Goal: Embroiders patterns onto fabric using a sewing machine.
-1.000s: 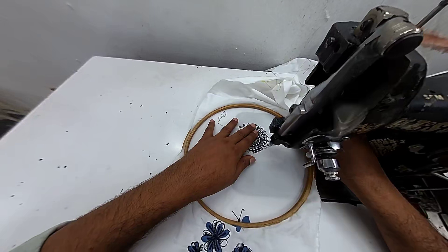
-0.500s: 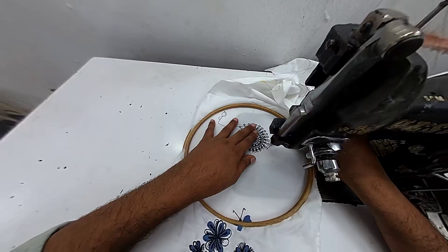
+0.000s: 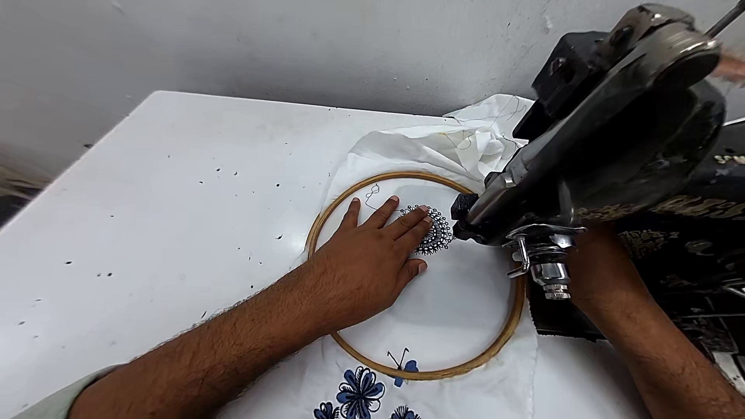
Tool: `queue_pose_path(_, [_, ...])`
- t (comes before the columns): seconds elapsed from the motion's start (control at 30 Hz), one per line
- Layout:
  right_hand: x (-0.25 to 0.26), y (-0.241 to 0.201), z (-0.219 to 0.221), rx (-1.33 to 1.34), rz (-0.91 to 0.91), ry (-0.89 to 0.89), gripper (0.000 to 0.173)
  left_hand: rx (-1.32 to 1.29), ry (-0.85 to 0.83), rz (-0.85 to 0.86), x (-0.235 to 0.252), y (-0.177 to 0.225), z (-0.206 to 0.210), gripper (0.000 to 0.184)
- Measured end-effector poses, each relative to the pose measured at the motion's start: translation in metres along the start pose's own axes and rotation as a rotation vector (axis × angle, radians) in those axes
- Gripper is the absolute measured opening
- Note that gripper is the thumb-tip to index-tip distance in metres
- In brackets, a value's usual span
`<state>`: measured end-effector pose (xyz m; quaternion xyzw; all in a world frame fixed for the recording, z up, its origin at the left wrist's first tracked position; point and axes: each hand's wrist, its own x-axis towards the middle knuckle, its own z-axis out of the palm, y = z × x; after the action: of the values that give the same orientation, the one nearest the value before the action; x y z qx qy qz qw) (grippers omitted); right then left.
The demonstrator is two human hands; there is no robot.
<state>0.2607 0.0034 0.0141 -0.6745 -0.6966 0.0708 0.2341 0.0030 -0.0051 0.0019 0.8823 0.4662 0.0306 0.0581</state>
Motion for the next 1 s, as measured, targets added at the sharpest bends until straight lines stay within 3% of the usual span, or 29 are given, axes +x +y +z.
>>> queue_pose_path(0.47, [0.001, 0.005, 0.005, 0.022, -0.062, 0.033, 0.023, -0.004, 0.0, -0.016, 0.001, -0.002, -0.002, 0.059])
queue_pose_path(0.73, [0.003, -0.003, -0.005, 0.004, 0.021, -0.031, 0.013, -0.007, -0.013, -0.008, 0.004, -0.002, 0.0, 0.059])
queue_pose_path(1.0, [0.004, -0.01, -0.01, -0.066, 0.097, -0.098, 0.021, 0.015, 0.001, -0.018, -0.002, -0.005, -0.008, 0.059])
